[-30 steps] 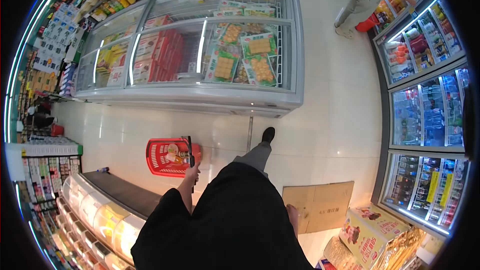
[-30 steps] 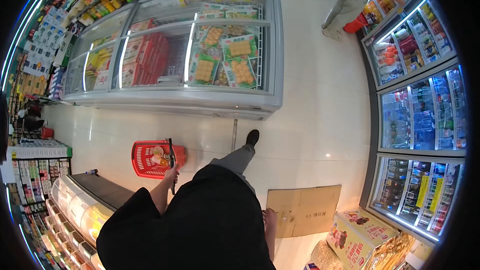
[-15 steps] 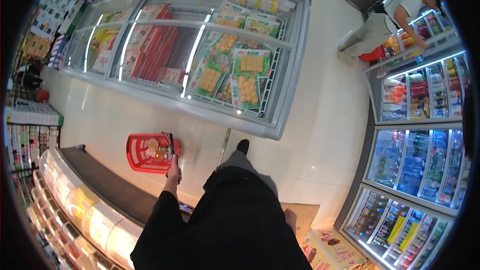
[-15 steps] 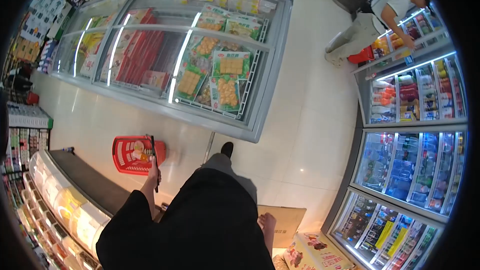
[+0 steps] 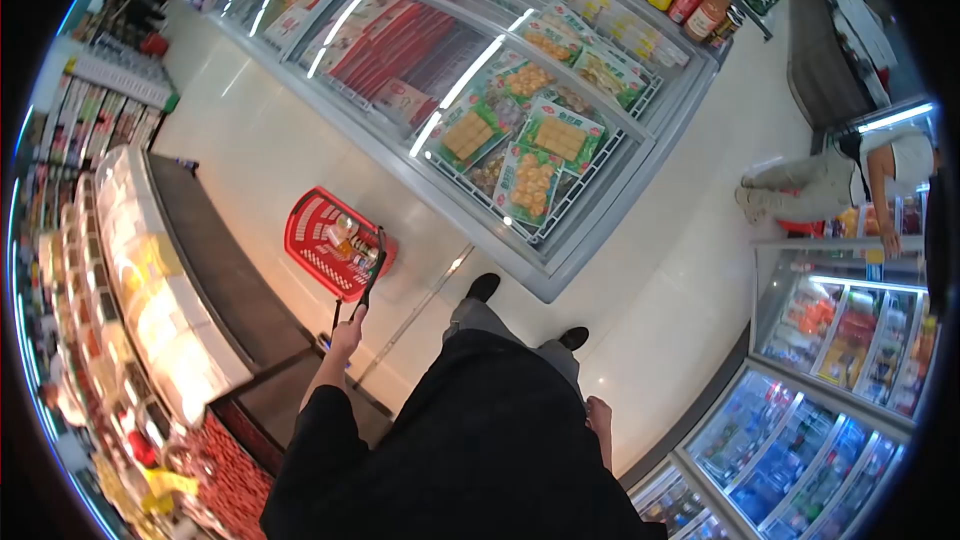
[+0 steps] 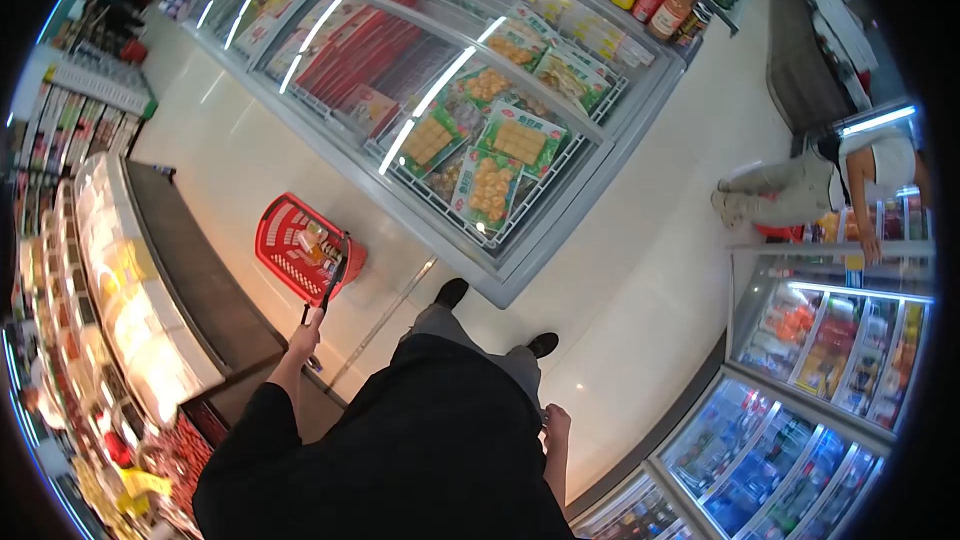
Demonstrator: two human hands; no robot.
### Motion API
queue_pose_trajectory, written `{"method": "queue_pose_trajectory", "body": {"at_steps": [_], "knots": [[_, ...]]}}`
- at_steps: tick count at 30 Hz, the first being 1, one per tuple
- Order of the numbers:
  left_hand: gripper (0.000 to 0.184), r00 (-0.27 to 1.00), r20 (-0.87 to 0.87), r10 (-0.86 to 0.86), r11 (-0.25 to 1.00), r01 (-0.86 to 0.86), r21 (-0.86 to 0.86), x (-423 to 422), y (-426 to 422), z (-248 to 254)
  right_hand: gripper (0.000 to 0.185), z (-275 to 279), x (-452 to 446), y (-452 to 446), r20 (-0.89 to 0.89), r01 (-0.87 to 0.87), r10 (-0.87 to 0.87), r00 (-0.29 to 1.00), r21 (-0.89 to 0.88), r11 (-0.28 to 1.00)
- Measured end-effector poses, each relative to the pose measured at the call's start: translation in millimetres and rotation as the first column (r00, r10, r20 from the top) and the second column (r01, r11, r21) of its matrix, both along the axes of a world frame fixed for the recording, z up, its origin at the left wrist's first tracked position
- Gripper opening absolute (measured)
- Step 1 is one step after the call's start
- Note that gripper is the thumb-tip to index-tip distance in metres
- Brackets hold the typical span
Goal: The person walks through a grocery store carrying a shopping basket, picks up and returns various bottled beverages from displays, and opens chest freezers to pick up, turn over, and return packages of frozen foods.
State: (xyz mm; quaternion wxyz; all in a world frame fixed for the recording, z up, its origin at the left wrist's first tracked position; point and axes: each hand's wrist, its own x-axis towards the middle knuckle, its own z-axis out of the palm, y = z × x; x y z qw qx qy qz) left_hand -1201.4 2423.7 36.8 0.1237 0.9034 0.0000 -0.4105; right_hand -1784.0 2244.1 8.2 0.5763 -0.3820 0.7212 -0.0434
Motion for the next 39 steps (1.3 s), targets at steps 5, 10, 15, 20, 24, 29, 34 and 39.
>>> {"method": "queue_pose_trajectory", "body": {"at_steps": [5,10,15,20,24,29,34,39], "knots": [[0.089,0.998,-0.015,-0.058,0.998,0.058,0.035,-115.9,5.4,-0.2,0.02,3.3,-64.0,-67.0,0.0,0.216,-0.221,0.975,0.207,0.954],[0.083,0.999,-0.038,0.015,0.999,-0.013,0.038,-236.2,-17.3,14.3,0.025,-9.0,-165.1,-92.1,-0.016,0.142,-0.141,0.99,0.202,0.969],[0.083,0.991,-0.095,0.09,0.996,-0.09,0.011,-325.7,-23.2,18.4,0.028,-25.8,-225.4,-108.7,-0.027,0.114,-0.111,0.993,0.232,0.966],[0.083,0.924,-0.347,0.157,0.987,-0.155,0.035,-381.7,-57.2,24.7,0.031,-37.6,-230.0,-149.7,0.027,0.108,-0.119,0.992,0.259,0.96],[0.074,0.75,-0.626,0.214,0.958,-0.286,-0.015,-408.0,-79.5,6.5,0.038,-31.3,-208.5,-214.5,0.06,-0.034,0.017,0.998,0.3,0.953],[0.071,0.582,-0.791,0.19,0.949,-0.315,-0.004,-416.9,-126.3,11.5,0.037,-17.4,-188.1,-309.0,0.079,-0.075,0.059,0.995,0.222,0.972],[0.073,0.387,-0.844,0.372,0.832,-0.542,0.118,-415.9,-148.3,2.1,0.036,-7.1,-171.8,-403.7,0.038,-0.087,0.081,0.996,0.185,0.979],[0.073,0.53,-0.737,0.419,0.844,-0.527,0.101,-455.5,-150.5,2.4,0.034,-11.7,-153.3,-472.1,0.028,-0.189,0.188,0.982,0.205,0.96]]}}
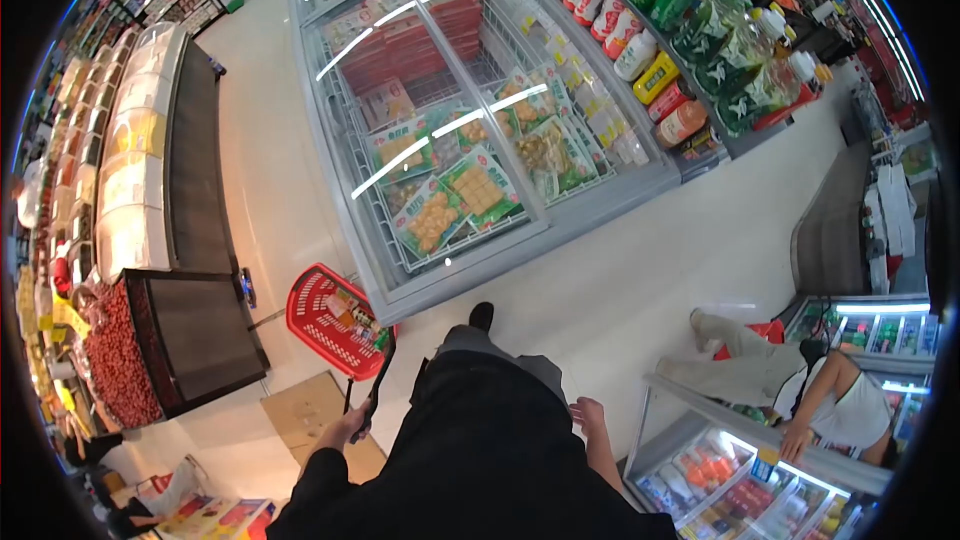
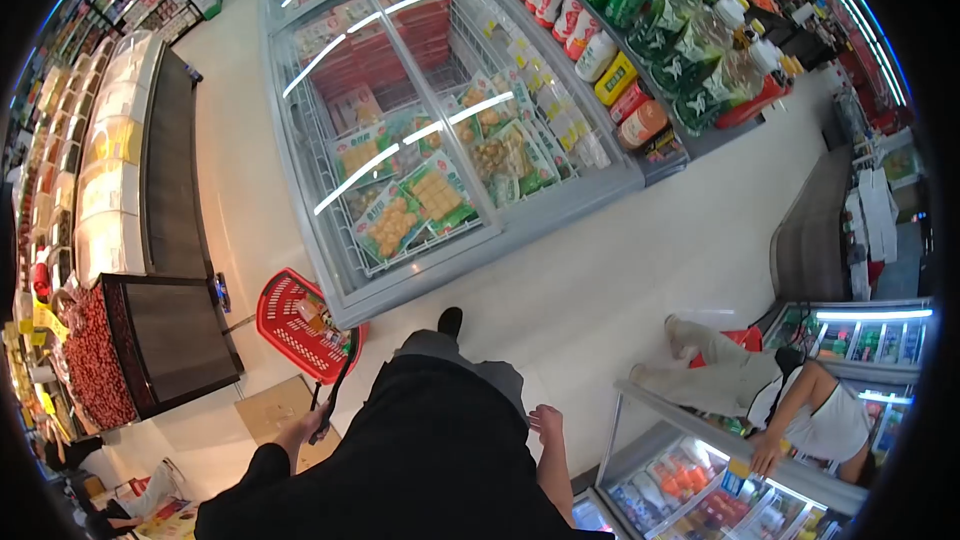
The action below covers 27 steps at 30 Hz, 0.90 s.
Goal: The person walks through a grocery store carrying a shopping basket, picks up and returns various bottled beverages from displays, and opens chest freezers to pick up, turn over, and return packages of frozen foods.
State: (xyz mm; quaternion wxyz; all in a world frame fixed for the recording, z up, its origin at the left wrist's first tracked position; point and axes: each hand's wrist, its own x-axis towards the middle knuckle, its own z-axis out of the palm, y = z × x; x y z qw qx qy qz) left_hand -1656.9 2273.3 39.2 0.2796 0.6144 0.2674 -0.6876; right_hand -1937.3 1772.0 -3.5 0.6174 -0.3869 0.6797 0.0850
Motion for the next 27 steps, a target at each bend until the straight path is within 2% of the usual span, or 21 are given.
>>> {"method": "queue_pose_trajectory", "body": {"at_steps": [4,5,8,9,12,16,20,22,23,25,27], "knots": [[0.063,0.972,0.234,-0.017,0.994,-0.008,0.105,-31.1,-30.7,6.0,0.032,1.2,31.6,-64.7,-0.061,-0.201,0.203,0.977,0.042,0.979],[0.056,0.964,0.261,0.057,0.989,-0.091,0.121,-39.3,-41.0,3.8,0.031,3.0,38.8,-79.7,-0.053,-0.253,0.255,0.965,0.049,0.966],[0.052,0.966,0.243,0.085,0.987,-0.115,0.109,-56.2,-86.6,15.1,0.03,-1.3,61.0,-135.0,-0.03,-0.338,0.338,0.941,0.014,0.941],[0.051,0.955,0.251,0.162,0.981,-0.184,0.068,-75.6,-85.9,-11.5,0.033,7.2,73.9,-150.7,-0.024,-0.388,0.387,0.922,-0.009,0.922],[0.052,0.932,0.231,0.28,0.954,-0.297,0.044,-102.5,-141.5,-0.5,0.034,7.9,97.8,-199.2,0.03,-0.437,0.44,0.898,-0.077,0.896],[0.053,0.915,0.227,0.334,0.936,-0.35,0.033,-148.9,-219.8,-3.0,0.034,-2.7,111.2,-262.7,0.05,-0.521,0.524,0.85,-0.066,0.851],[0.057,0.837,0.306,0.454,0.873,-0.486,0.034,-174.8,-286.8,-0.4,0.033,-19.7,100.0,-323.9,0.053,-0.544,0.543,0.838,0.011,0.839],[0.058,0.776,0.3,0.554,0.814,-0.581,0.001,-163.7,-329.4,22.4,0.032,-17.8,108.5,-347.3,-0.007,-0.576,0.578,0.816,0.071,0.814],[0.059,0.778,0.313,0.544,0.813,-0.582,0.033,-153.1,-353.3,44.9,0.032,-21.4,112.4,-358.9,-0.002,-0.597,0.599,0.801,0.08,0.798],[0.061,0.681,0.335,0.652,0.737,-0.672,-0.068,-156.8,-372.0,31.9,0.032,-27.6,112.1,-378.6,0.047,-0.638,0.637,0.77,0.077,0.766],[0.064,0.581,0.351,0.734,0.636,-0.77,-0.056,-138.3,-396.2,43.8,0.033,-26.3,116.8,-391.5,0.047,-0.662,0.661,0.749,0.078,0.745]]}}
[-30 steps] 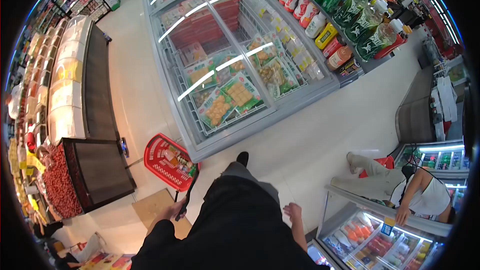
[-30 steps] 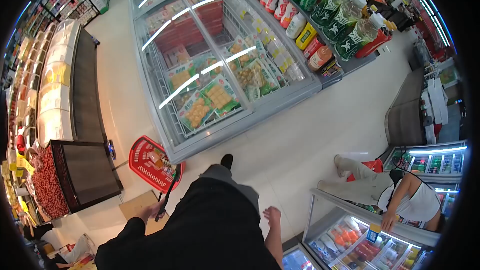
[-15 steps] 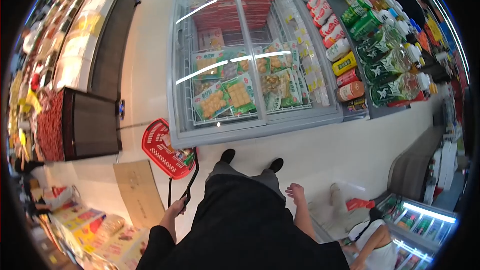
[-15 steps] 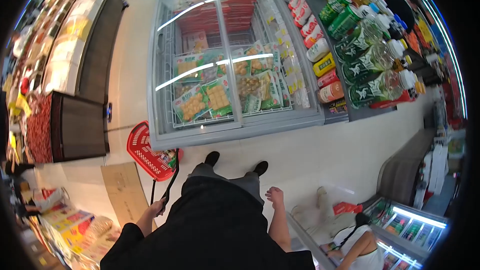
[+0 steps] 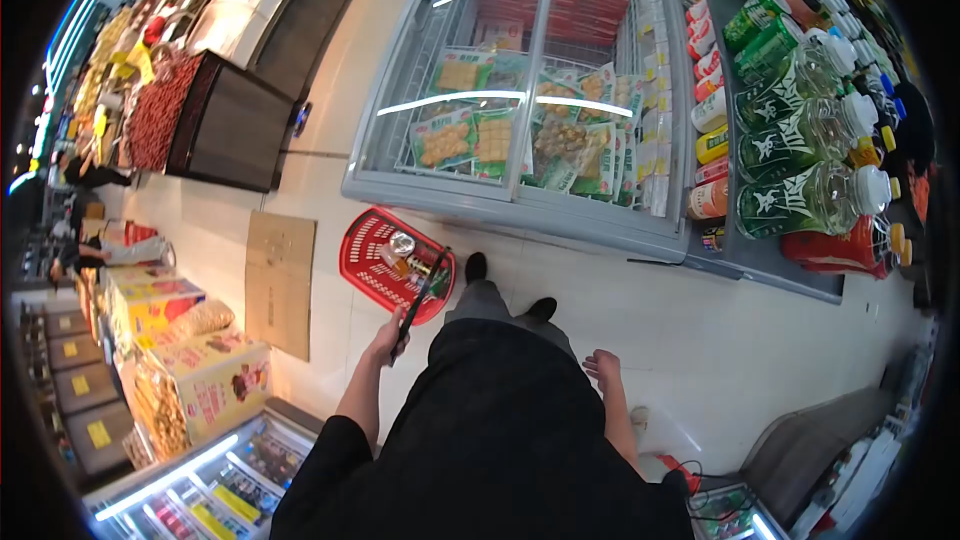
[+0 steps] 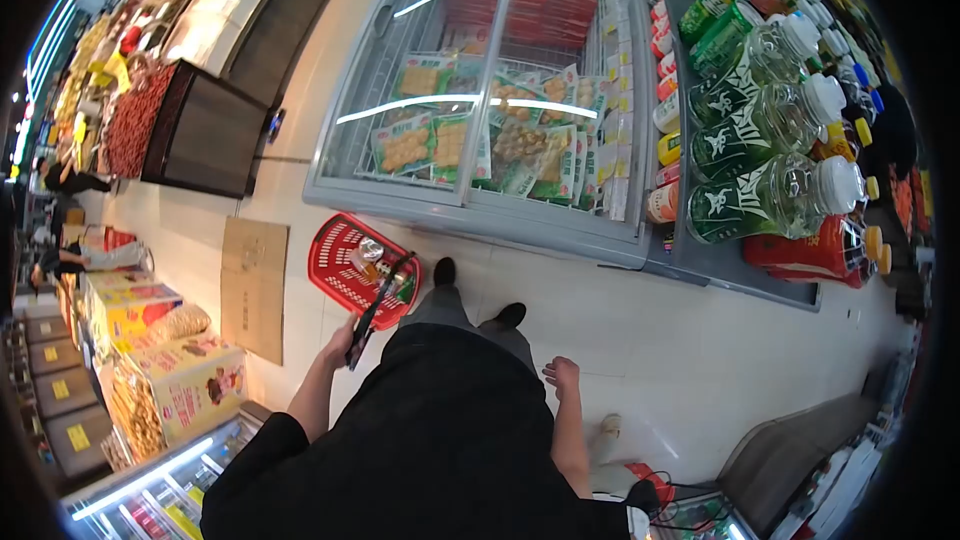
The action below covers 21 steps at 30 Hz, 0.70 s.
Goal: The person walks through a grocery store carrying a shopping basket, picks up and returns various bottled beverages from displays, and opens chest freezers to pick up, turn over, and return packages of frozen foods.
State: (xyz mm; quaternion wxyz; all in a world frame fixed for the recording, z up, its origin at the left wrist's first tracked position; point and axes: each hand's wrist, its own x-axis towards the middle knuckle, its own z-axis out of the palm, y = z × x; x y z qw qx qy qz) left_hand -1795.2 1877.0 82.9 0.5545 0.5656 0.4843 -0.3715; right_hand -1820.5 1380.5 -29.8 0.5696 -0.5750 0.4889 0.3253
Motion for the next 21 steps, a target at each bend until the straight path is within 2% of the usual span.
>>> {"method": "queue_pose_trajectory", "body": {"at_steps": [1,2,3,7,8,11,12,15,17,18,19,21], "knots": [[0.064,0.994,0.086,0.068,0.997,-0.064,-0.043,12.2,-13.5,14.3,0.033,2.5,5.6,-7.1,0.014,-0.013,0.014,1.0,-0.009,1.0],[0.063,0.98,0.085,0.181,0.981,-0.174,-0.088,21.8,-23.2,16.2,0.033,6.0,10.8,-12.0,0.01,-0.021,0.021,1.0,0.0,1.0],[0.063,0.965,0.141,0.221,0.972,-0.205,-0.118,25.3,-26.6,7.0,0.033,9.6,16.0,-15.4,0.011,-0.048,0.048,0.999,0.003,0.999],[0.063,0.89,0.148,0.431,0.886,-0.387,-0.257,47.5,-43.4,2.1,0.032,20.3,35.7,-18.7,0.023,-0.112,0.113,0.993,-0.049,0.993],[0.063,0.874,0.193,0.445,0.89,-0.407,-0.206,52.5,-49.0,4.9,0.032,24.1,38.1,-20.5,0.022,-0.093,0.094,0.995,-0.067,0.993],[0.063,0.816,0.208,0.54,0.829,-0.471,-0.302,61.3,-52.8,10.2,0.037,39.1,40.0,-25.6,0.085,-0.095,0.105,0.991,-0.119,0.988],[0.062,0.841,0.202,0.503,0.835,-0.411,-0.366,60.5,-47.5,8.0,0.037,48.2,40.5,-25.8,0.118,-0.096,0.113,0.987,-0.145,0.985],[0.063,0.804,0.262,0.533,0.832,-0.442,-0.337,72.1,-47.8,7.8,0.039,70.0,46.4,-23.8,0.168,-0.093,0.129,0.977,-0.208,0.974],[0.062,0.825,0.228,0.517,0.835,-0.427,-0.347,71.8,-43.8,16.4,0.04,100.2,57.4,-15.5,0.222,-0.16,0.21,0.952,-0.223,0.962],[0.061,0.81,0.258,0.527,0.824,-0.411,-0.391,66.2,-38.5,1.9,0.04,112.8,66.1,-13.9,0.217,-0.212,0.268,0.939,-0.249,0.945],[0.057,0.794,0.272,0.544,0.811,-0.414,-0.413,64.1,-36.7,-3.9,0.04,122.5,77.0,-12.6,0.227,-0.181,0.243,0.943,-0.262,0.948],[0.052,0.736,0.338,0.586,0.8,-0.461,-0.383,64.6,-40.3,-13.6,0.042,144.5,99.3,-15.2,0.331,-0.29,0.374,0.867,-0.276,0.916]]}}
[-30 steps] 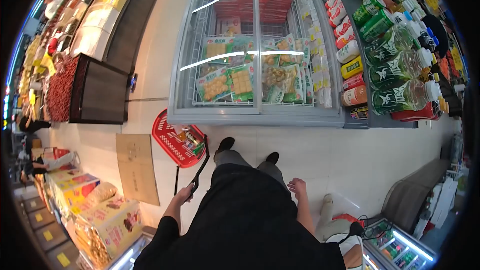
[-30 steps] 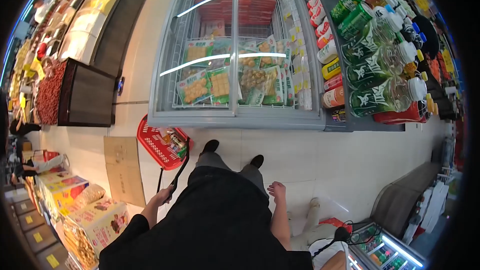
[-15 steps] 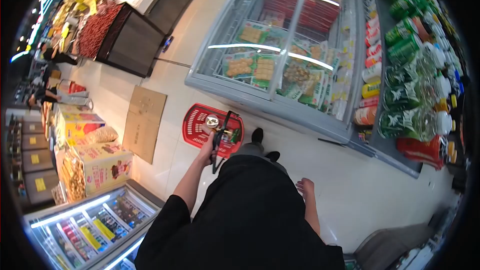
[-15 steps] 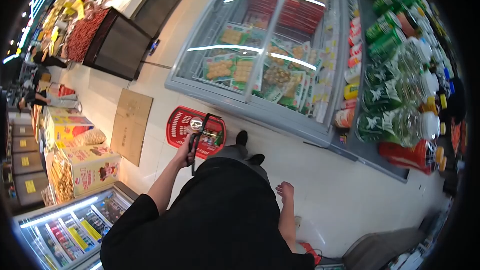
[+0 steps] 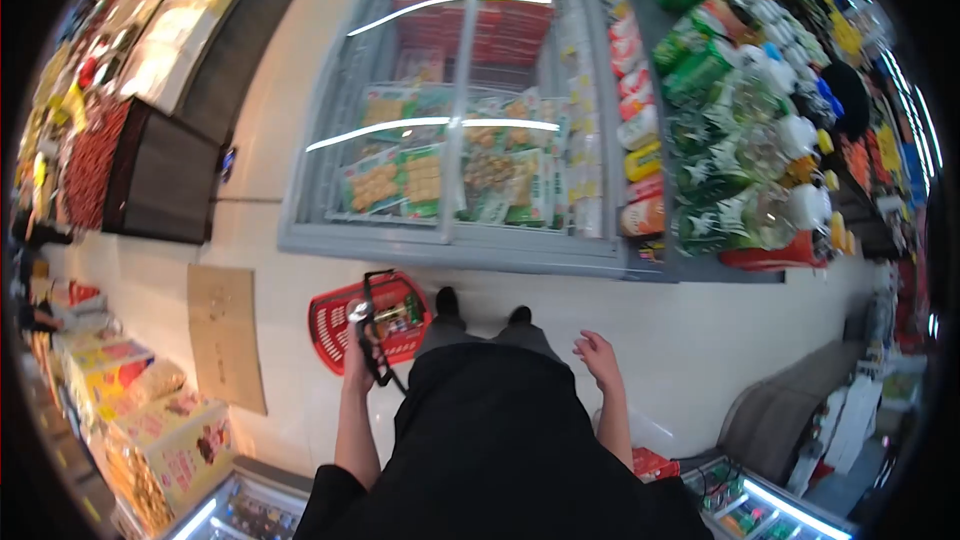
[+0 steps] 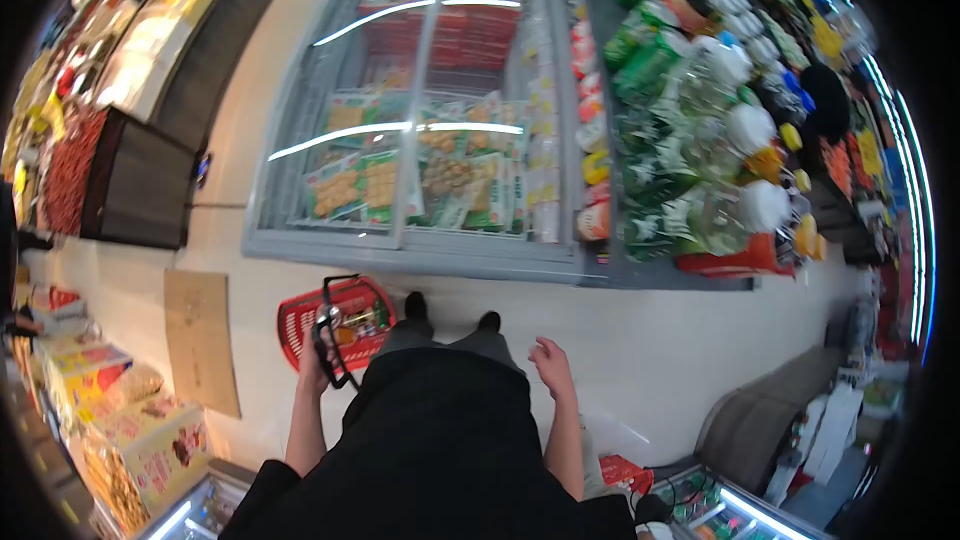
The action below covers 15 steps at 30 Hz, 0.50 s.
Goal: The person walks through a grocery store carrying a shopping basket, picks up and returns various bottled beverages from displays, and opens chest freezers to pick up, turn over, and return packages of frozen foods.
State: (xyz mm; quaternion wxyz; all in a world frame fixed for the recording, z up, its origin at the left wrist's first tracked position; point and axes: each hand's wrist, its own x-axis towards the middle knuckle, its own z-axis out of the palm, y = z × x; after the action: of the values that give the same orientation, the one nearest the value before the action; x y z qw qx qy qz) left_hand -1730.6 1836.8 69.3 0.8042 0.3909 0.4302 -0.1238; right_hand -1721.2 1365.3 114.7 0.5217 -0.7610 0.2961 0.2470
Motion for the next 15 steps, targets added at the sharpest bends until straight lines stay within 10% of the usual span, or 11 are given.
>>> {"method": "queue_pose_trajectory", "body": {"at_steps": [11,15], "knots": [[0.046,0.98,-0.043,-0.192,0.935,0.196,0.294,-1.7,-103.4,19.9,0.033,215.5,85.7,-18.6,0.606,-0.361,0.251,0.755,0.064,0.931],[0.041,0.973,-0.133,-0.191,0.817,0.232,0.528,11.3,-136.2,22.6,0.034,230.0,94.5,-53.7,0.849,-0.116,0.103,0.518,-0.05,0.992]]}}
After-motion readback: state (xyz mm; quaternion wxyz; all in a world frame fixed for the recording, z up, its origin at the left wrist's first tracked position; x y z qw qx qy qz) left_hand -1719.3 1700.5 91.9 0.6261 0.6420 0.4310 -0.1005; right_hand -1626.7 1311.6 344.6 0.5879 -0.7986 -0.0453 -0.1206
